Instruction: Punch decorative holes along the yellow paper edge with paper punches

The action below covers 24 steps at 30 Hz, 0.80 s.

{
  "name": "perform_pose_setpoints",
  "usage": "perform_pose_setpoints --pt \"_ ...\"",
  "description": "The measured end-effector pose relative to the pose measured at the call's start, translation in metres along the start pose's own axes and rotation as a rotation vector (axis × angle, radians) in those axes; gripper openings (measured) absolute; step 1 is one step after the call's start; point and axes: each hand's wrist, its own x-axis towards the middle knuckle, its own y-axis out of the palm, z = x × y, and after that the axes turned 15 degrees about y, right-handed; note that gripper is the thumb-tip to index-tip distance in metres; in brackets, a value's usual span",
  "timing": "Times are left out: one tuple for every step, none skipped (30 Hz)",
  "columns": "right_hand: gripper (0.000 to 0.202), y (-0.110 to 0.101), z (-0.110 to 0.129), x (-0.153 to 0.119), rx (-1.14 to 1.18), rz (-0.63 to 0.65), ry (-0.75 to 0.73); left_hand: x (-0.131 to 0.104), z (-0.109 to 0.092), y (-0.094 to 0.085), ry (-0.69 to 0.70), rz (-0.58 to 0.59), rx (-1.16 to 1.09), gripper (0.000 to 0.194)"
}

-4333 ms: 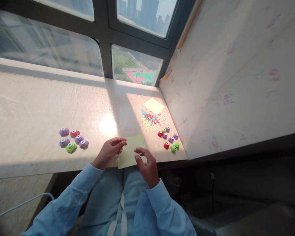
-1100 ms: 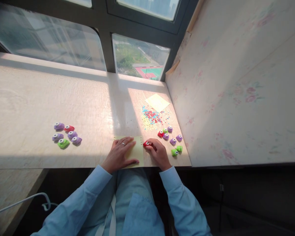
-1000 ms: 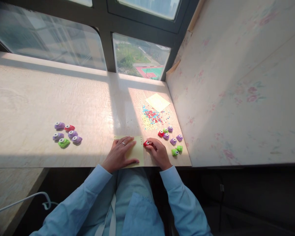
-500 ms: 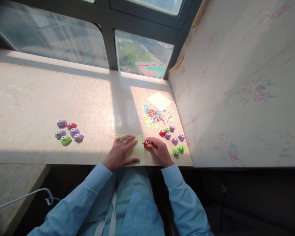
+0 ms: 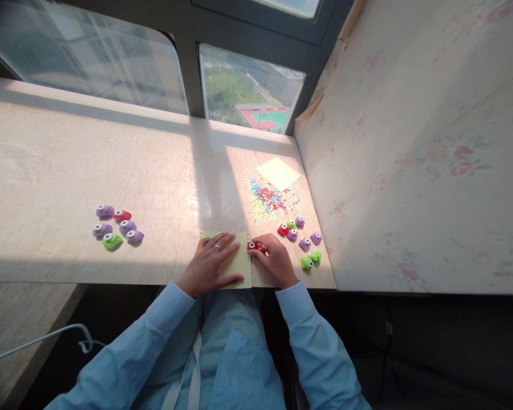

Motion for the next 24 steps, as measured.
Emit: perform_pose_setpoints --pt "0.014 0.001 0.001 0.0 -0.012 -0.006 0.01 0.0 0.0 0.0 -0.001 -0.001 0.001 0.077" --pt "0.014 0.002 0.002 -0.001 -0.022 -0.012 0.02 0.0 -0.001 0.0 -0.002 -0.003 0.001 0.075" --pt "0.014 0.003 0.003 -0.002 -0.03 -0.019 0.028 0.0 -0.001 -0.001 -0.002 -0.005 0.0 0.074" --pt "0.014 0.004 0.003 -0.004 -0.035 -0.024 0.032 0.0 -0.001 -0.001 -0.004 -0.008 -0.002 0.073" --pt "0.013 0.005 0.004 -0.006 -0.037 -0.028 0.033 0.0 -0.001 0.0 -0.006 -0.011 -0.003 0.072" --pt "0.013 0.006 0.005 -0.008 -0.035 -0.028 0.032 0.0 -0.001 0.0 -0.007 -0.014 -0.005 0.071" --pt "0.012 0.007 0.005 -0.011 -0.027 -0.024 0.033 0.0 -0.001 0.0 -0.009 -0.017 -0.008 0.07" --pt "0.013 0.007 0.006 -0.015 -0.015 -0.017 0.037 0.0 -0.001 0.0 -0.011 -0.021 -0.011 0.069" --pt "0.013 0.008 0.006 -0.019 0.0 -0.011 0.044 0.0 -0.001 0.001 -0.012 -0.024 -0.014 0.068" --pt "0.015 0.009 0.007 -0.023 0.013 -0.01 0.052 0.0 -0.001 0.001 -0.013 -0.027 -0.017 0.067" --pt "0.016 0.01 0.007 -0.027 0.022 -0.014 0.061 0.0 -0.001 0.001 -0.015 -0.03 -0.022 0.066" --pt "0.018 0.011 0.007 -0.03 0.026 -0.025 0.067 0.0 0.0 0.001 -0.015 -0.032 -0.026 0.065" --pt "0.02 0.012 0.007 -0.033 0.024 -0.037 0.07 0.0 0.0 0.001 -0.015 -0.033 -0.031 0.064" --pt "0.021 0.012 0.007 -0.035 0.02 -0.05 0.073 0.0 0.0 0.001 -0.013 -0.034 -0.034 0.063" --pt "0.021 0.012 0.008 -0.036 0.016 -0.061 0.075 -0.001 0.0 0.001 -0.012 -0.034 -0.037 0.062" --pt "0.021 0.013 0.008 -0.036 0.011 -0.068 0.078 -0.001 0.0 0.001 -0.011 -0.033 -0.039 0.061" --pt "0.021 0.013 0.008 -0.035 0.009 -0.073 0.083 -0.001 0.0 0.0 -0.011 -0.032 -0.04 0.059" --pt "0.021 0.014 0.008 -0.033 0.009 -0.077 0.091 -0.001 0.0 0.0 -0.011 -0.032 -0.041 0.058" --pt "0.021 0.014 0.009 -0.032 0.012 -0.083 0.1 0.0 0.0 0.0 -0.013 -0.031 -0.041 0.057" --pt "0.021 0.015 0.009 -0.03 0.016 -0.091 0.11 0.0 0.0 0.0 -0.013 -0.029 -0.041 0.056" --pt "0.021 0.015 0.009 -0.029 0.02 -0.1 0.121 0.0 -0.001 -0.001 -0.014 -0.029 -0.042 0.056" --pt "0.02 0.016 0.009 -0.028 0.023 -0.108 0.13 0.0 -0.001 -0.001 -0.015 -0.028 -0.042 0.056" --pt "0.02 0.016 0.009 -0.027 0.025 -0.115 0.137 0.0 -0.001 -0.001 -0.016 -0.026 -0.043 0.056" --pt "0.02 0.017 0.009 -0.027 0.027 -0.117 0.142 0.0 -0.001 -0.002 -0.017 -0.024 -0.045 0.055"
